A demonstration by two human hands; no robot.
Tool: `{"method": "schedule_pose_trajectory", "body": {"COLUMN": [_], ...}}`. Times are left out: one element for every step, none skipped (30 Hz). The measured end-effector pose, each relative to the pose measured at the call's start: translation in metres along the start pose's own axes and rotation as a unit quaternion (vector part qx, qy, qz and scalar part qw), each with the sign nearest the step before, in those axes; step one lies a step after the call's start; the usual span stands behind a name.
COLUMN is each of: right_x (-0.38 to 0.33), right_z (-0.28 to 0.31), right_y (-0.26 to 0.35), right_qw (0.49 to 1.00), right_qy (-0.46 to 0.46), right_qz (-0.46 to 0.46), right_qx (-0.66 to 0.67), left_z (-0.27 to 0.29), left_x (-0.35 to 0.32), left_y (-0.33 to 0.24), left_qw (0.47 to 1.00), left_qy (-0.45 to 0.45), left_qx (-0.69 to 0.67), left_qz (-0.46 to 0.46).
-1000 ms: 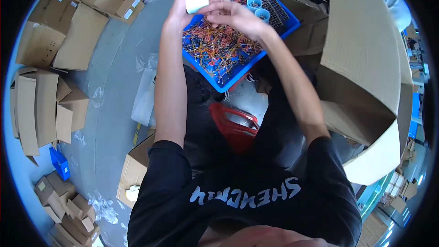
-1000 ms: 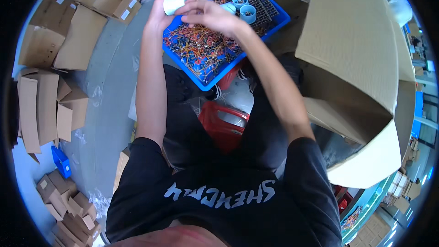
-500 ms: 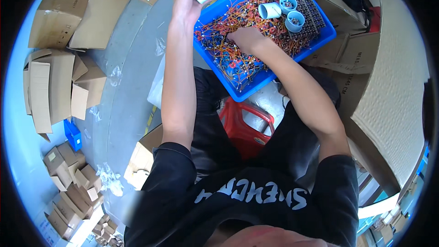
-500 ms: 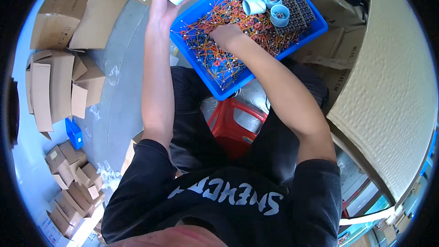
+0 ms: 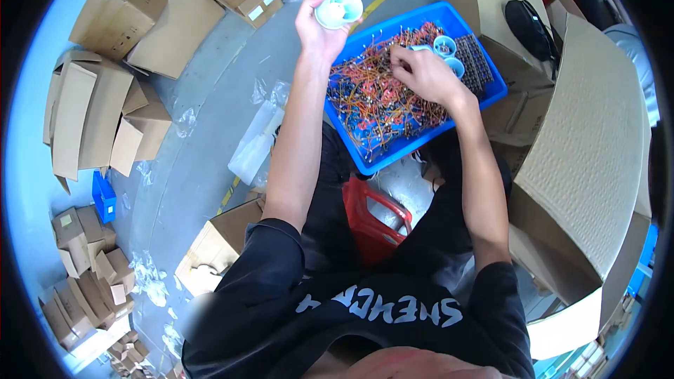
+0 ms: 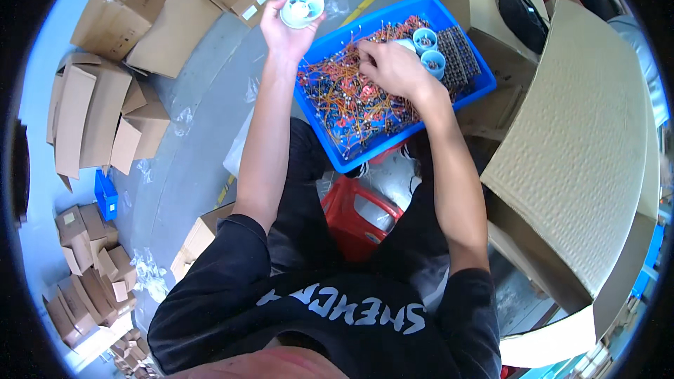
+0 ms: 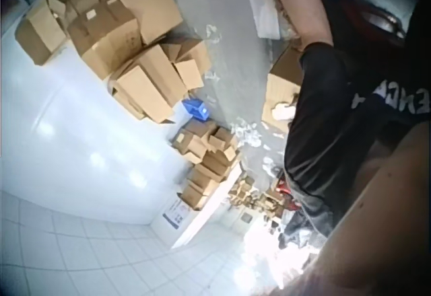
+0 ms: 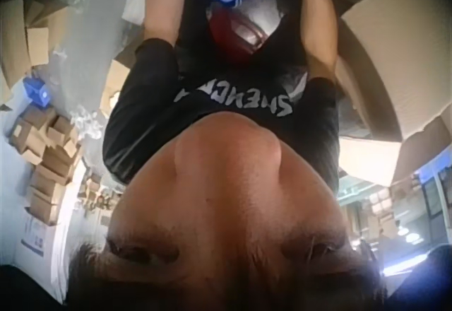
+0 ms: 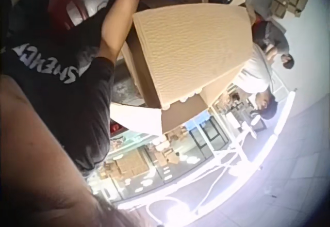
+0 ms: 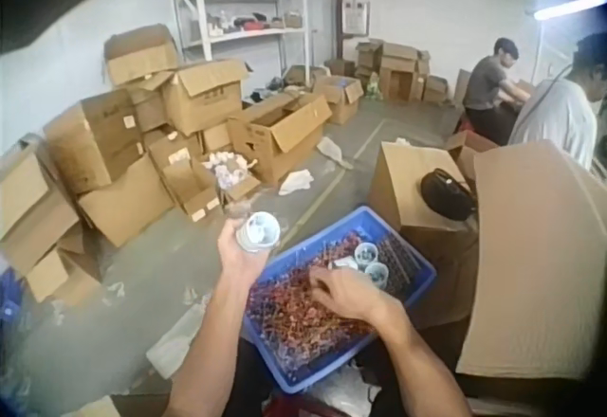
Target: Assembling small electronic or plastic components by placing colorful parts into blue cups and packing them into a large cardboard box.
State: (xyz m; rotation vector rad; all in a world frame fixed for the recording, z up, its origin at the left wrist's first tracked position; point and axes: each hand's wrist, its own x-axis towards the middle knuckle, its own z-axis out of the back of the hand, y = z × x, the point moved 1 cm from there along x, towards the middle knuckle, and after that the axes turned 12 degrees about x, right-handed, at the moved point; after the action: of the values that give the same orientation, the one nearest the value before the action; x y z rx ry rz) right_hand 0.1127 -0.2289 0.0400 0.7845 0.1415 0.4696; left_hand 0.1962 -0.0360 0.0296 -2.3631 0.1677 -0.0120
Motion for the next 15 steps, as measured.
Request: {"method": "schedule_pose_trajectory", "body": {"right_x": [-0.001, -0.005, -0.007, -0.007, -0.006, -0.005, -0.004, -0.005, -0.006, -0.009, -0.011, -0.012, -0.013, -0.013, -0.011], "right_z": [0.006, 0.012, 0.018, 0.021, 0.024, 0.027, 0.030, 0.033, 0.035, 0.037, 0.038, 0.038, 0.038, 0.038, 0.036], "right_y": [0.002, 0.004, 0.006, 0.009, 0.013, 0.017, 0.022, 0.029, 0.040, 0.050, 0.057, 0.062, 0.066, 0.069, 0.071], "right_qw": [0.999, 0.997, 0.993, 0.993, 0.983, 0.970, 0.952, 0.951, 0.939, 0.925, 0.907, 0.906, 0.904, 0.902, 0.899], "right_qy": [-0.029, -0.058, -0.088, -0.090, -0.120, -0.149, -0.178, -0.180, -0.229, -0.278, -0.326, -0.328, -0.341, -0.354, -0.366], "right_qz": [0.007, 0.011, 0.014, 0.016, 0.032, 0.049, 0.066, 0.068, 0.094, 0.116, 0.138, 0.139, 0.152, 0.163, 0.174], "right_qx": [0.026, 0.052, 0.078, 0.080, 0.134, 0.187, 0.240, 0.242, 0.238, 0.232, 0.227, 0.230, 0.209, 0.186, 0.164], "left_z": [0.001, 0.002, 0.003, 0.002, 0.002, 0.002, 0.001, 0.001, -0.001, -0.003, -0.005, -0.008, -0.012, -0.019, -0.025], "left_x": [0.001, 0.002, 0.004, 0.005, 0.006, 0.007, 0.007, 0.007, 0.006, 0.006, 0.005, 0.003, 0.001, -0.001, -0.004], "left_y": [-0.001, 0.001, 0.003, 0.004, 0.005, 0.007, 0.007, 0.007, 0.004, 0.005, 0.007, 0.008, 0.010, 0.012, 0.013], "left_qw": [1.000, 0.999, 0.997, 0.993, 0.993, 0.992, 0.992, 0.991, 0.992, 0.993, 0.995, 0.996, 0.996, 0.998, 0.998], "left_qy": [0.001, 0.037, 0.072, 0.107, 0.108, 0.112, 0.116, 0.120, 0.120, 0.109, 0.097, 0.086, 0.086, 0.064, 0.043], "left_qx": [0.002, -0.016, -0.034, -0.050, -0.047, -0.049, -0.051, -0.052, -0.047, -0.040, -0.034, -0.027, -0.023, -0.016, -0.010], "left_qz": [-0.006, -0.004, -0.001, 0.004, 0.004, 0.008, 0.011, 0.014, 0.012, 0.006, -0.001, -0.007, -0.007, -0.020, -0.034]}}
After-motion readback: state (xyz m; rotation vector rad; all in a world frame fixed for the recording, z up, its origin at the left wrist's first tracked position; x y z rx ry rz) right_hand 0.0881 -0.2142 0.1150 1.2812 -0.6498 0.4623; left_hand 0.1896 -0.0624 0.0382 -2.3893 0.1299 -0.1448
